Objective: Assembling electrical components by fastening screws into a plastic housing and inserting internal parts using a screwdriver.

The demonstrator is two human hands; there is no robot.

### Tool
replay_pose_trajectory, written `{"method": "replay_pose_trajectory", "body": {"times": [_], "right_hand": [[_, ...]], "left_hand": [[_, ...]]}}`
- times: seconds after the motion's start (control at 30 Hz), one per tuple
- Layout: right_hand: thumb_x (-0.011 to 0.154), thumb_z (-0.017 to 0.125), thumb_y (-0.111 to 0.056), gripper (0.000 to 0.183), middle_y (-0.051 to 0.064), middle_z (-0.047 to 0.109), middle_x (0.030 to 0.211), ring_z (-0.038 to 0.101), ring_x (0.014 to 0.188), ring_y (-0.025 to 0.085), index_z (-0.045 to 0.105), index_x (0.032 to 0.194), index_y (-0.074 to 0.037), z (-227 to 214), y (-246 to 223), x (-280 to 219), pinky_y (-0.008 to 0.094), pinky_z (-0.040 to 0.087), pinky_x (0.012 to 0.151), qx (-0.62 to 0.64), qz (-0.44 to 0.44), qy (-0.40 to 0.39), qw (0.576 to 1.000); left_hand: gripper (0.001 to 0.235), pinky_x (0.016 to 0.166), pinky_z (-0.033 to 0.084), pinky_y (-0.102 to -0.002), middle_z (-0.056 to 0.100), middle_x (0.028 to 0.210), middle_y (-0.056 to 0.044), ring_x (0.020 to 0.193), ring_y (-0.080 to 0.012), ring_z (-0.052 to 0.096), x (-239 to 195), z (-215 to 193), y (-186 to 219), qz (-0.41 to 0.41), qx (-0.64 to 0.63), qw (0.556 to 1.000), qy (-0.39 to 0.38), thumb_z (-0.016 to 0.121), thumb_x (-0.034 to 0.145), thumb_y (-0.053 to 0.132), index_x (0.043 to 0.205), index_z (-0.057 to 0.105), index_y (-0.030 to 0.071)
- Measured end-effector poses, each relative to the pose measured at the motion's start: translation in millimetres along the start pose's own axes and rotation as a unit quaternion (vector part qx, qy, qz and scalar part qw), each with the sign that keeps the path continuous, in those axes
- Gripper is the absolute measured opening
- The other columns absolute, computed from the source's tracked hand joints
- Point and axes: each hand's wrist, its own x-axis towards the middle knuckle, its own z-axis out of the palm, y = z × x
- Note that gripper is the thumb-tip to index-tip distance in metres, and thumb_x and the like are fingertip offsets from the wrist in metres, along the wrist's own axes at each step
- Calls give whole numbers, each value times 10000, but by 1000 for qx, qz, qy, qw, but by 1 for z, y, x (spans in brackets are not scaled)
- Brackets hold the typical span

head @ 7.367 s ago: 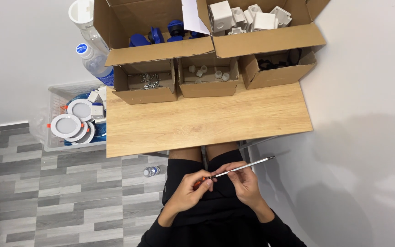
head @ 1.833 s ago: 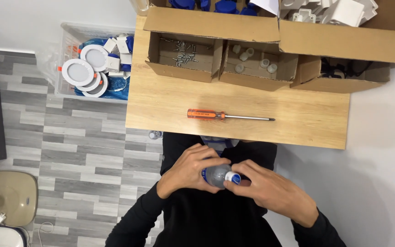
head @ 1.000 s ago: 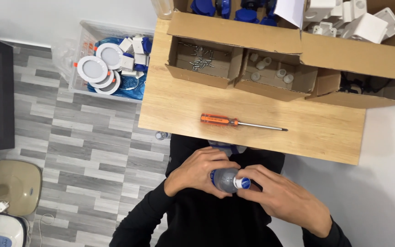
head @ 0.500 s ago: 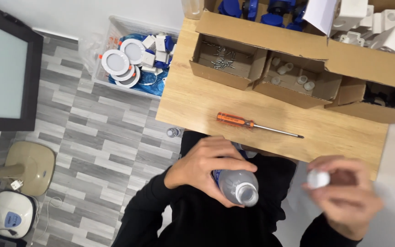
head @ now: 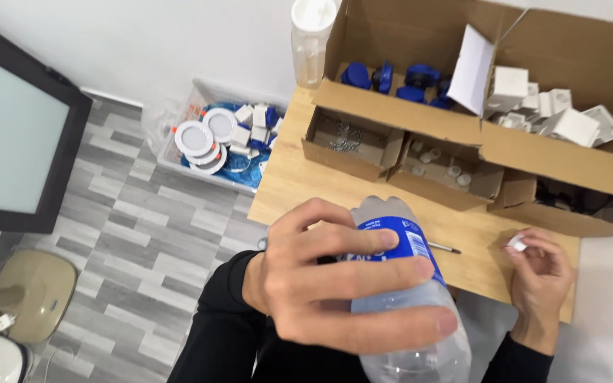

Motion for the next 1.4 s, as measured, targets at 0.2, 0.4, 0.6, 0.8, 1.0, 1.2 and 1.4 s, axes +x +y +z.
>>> {"method": "replay_pose_trajectory", "body": {"times": [0.2, 0.4, 0.6, 0.8, 1.0, 1.2, 1.4], "right_hand": [[955, 760, 122, 305, 164, 659, 1333, 682, 1243, 220, 661, 1202, -27, -1, 8, -1, 262, 636, 1110, 23, 26, 12, 999], [937, 738, 148, 302, 170, 658, 1327, 678, 1264, 240, 671, 1193, 3, -1, 14, 2, 290, 622, 1144, 41, 27, 10, 999], [938, 728, 146, 290, 184, 659, 1323, 673, 1279, 257, 675, 1192, 15, -1, 17, 2, 323, 605, 1143, 43, 32, 14, 998], [920, 733, 142, 304, 188, 671, 1333, 676, 1292, 269, 682, 1196, 27, 5, 11, 6, 333, 592, 1139, 50, 48, 27, 997], [914, 724, 151, 320, 192, 680, 1347, 680, 1313, 274, 679, 1209, 35, 3, 17, 6, 335, 588, 1150, 64, 58, 32, 996], [916, 722, 150, 314, 195, 673, 1354, 677, 1301, 282, 682, 1207, 41, 5, 10, 5, 351, 592, 1142, 59, 77, 30, 995], [911, 727, 157, 312, 198, 675, 1350, 678, 1297, 278, 682, 1197, 42, 7, 6, 5, 349, 597, 1130, 40, 63, 27, 997]], "left_hand": [[230, 769, 593, -309, 813, 1163, 126, 908, -91, 840, 16, 1, 12, -13, 18, 999, 28, 537, 1149, 422, 1174, 766, 419], [228, 765, 590, -281, 770, 1199, 151, 993, -76, 800, 32, -4, 13, 17, 36, 999, 27, 564, 1141, 443, 1168, 788, 478], [150, 813, 640, -284, 755, 1224, 181, 1091, -65, 805, 45, -8, 28, -15, 42, 998, 36, 643, 1099, 482, 1147, 785, 484], [83, 868, 702, -282, 763, 1189, 257, 1107, -23, 824, 56, -8, 46, -92, 48, 992, 69, 801, 1021, 493, 1099, 778, 504], [183, 821, 707, -259, 766, 1101, 266, 1052, 7, 826, 69, -7, 51, -125, 46, 986, 100, 847, 954, 523, 1069, 770, 405], [261, 841, 701, -246, 810, 1051, 128, 968, 9, 838, 72, -4, 59, -189, 43, 975, 112, 822, 898, 572, 1071, 778, 380], [122, 852, 709, -274, 766, 1222, 241, 1116, -44, 828, 57, -8, 38, -55, 40, 996, 55, 834, 1044, 449, 1127, 781, 522]]}}
